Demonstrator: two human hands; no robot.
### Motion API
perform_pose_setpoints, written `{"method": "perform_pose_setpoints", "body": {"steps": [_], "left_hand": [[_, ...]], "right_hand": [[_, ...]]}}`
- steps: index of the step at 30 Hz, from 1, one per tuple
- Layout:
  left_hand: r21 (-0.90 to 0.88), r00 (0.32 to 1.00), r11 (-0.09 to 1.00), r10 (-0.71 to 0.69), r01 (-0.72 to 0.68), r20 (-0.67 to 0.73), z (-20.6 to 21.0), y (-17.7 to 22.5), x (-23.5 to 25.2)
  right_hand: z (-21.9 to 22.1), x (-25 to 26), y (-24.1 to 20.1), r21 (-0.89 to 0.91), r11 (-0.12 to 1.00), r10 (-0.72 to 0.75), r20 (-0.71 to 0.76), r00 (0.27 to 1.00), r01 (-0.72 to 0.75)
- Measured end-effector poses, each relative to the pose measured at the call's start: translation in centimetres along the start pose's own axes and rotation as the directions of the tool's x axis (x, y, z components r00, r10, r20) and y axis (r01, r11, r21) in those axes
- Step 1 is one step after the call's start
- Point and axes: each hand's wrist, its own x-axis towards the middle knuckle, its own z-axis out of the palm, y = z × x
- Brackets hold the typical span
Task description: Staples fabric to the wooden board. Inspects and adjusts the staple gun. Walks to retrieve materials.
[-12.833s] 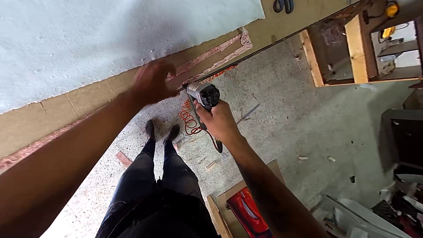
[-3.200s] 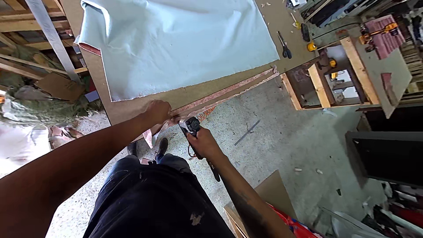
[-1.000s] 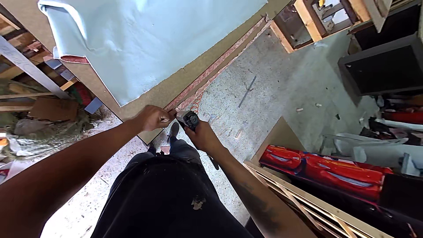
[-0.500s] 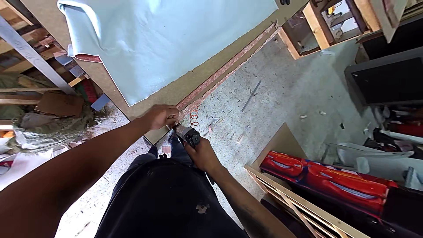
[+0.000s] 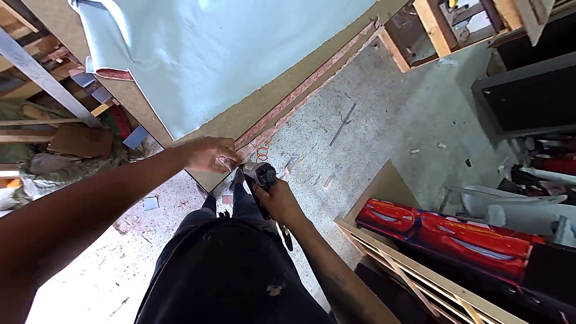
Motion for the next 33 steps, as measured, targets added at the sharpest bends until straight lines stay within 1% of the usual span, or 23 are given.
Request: {"method": "perform_pose_setpoints", "body": {"steps": [2, 4, 7, 10, 14, 16, 18, 20, 23, 27, 30, 33], "left_hand": [[0.042, 0.998, 0.999, -0.005, 0.008, -0.063, 0.8, -0.6, 0.4], [0.049, 0.991, 0.998, -0.038, 0.044, -0.125, 1.4, -1.0, 1.1], [0.016, 0.980, 0.994, -0.099, 0.104, -0.174, 2.1, -1.1, 1.2], [-0.008, 0.971, 0.992, -0.121, 0.122, -0.207, 2.1, -0.9, 1.4], [-0.035, 0.962, 0.991, -0.132, 0.127, -0.241, 1.9, -0.6, 1.5], [-0.053, 0.961, 0.988, -0.155, 0.147, -0.231, 2.0, -0.1, 1.3], [-0.053, 0.955, 0.979, -0.205, 0.199, -0.213, 1.5, 0.4, 1.6], [-0.053, 0.934, 0.954, -0.298, 0.294, -0.197, 1.3, 1.3, 2.4], [-0.067, 0.857, 0.888, -0.457, 0.455, -0.239, 1.6, 3.5, 4.3], [0.049, 0.753, 0.789, -0.564, 0.613, -0.339, 3.0, 6.1, 8.3], [0.050, 0.668, 0.722, -0.608, 0.690, -0.429, 4.4, 7.4, 11.8], [0.021, 0.589, 0.662, -0.652, 0.749, -0.478, 4.8, 8.6, 15.0]], "right_hand": [[-0.1, -0.5, 0.2, -0.019, 1.000, -0.022, 0.002, 1.000, 0.022], [0.1, -0.9, 0.1, -0.021, 0.999, -0.050, 0.003, 0.999, 0.050], [0.9, -1.0, -0.8, -0.030, 0.997, -0.071, -0.008, 0.997, 0.071], [1.5, -0.4, -1.9, -0.110, 0.991, -0.079, -0.032, 0.996, 0.075], [1.2, 0.3, -3.9, -0.194, 0.981, -0.020, 0.000, 1.000, 0.020], [1.2, 0.1, -4.6, -0.203, 0.979, -0.014, 0.007, 1.000, 0.015], [0.5, 0.3, -5.1, -0.204, 0.978, -0.037, 0.033, 0.999, 0.043], [-1.0, 0.5, -4.8, -0.176, 0.981, -0.070, 0.095, 0.993, 0.085], [-3.5, 0.2, -2.6, -0.096, 0.982, -0.151, 0.127, 0.980, 0.163], [-8.0, 0.1, 3.0, -0.039, 0.984, -0.167, 0.089, 0.982, 0.171], [-12.1, 1.1, 8.5, -0.010, 0.993, -0.115, 0.027, 0.993, 0.115], [-16.1, 2.2, 14.0, 0.045, 0.999, -0.016, -0.052, 0.999, 0.018]]}}
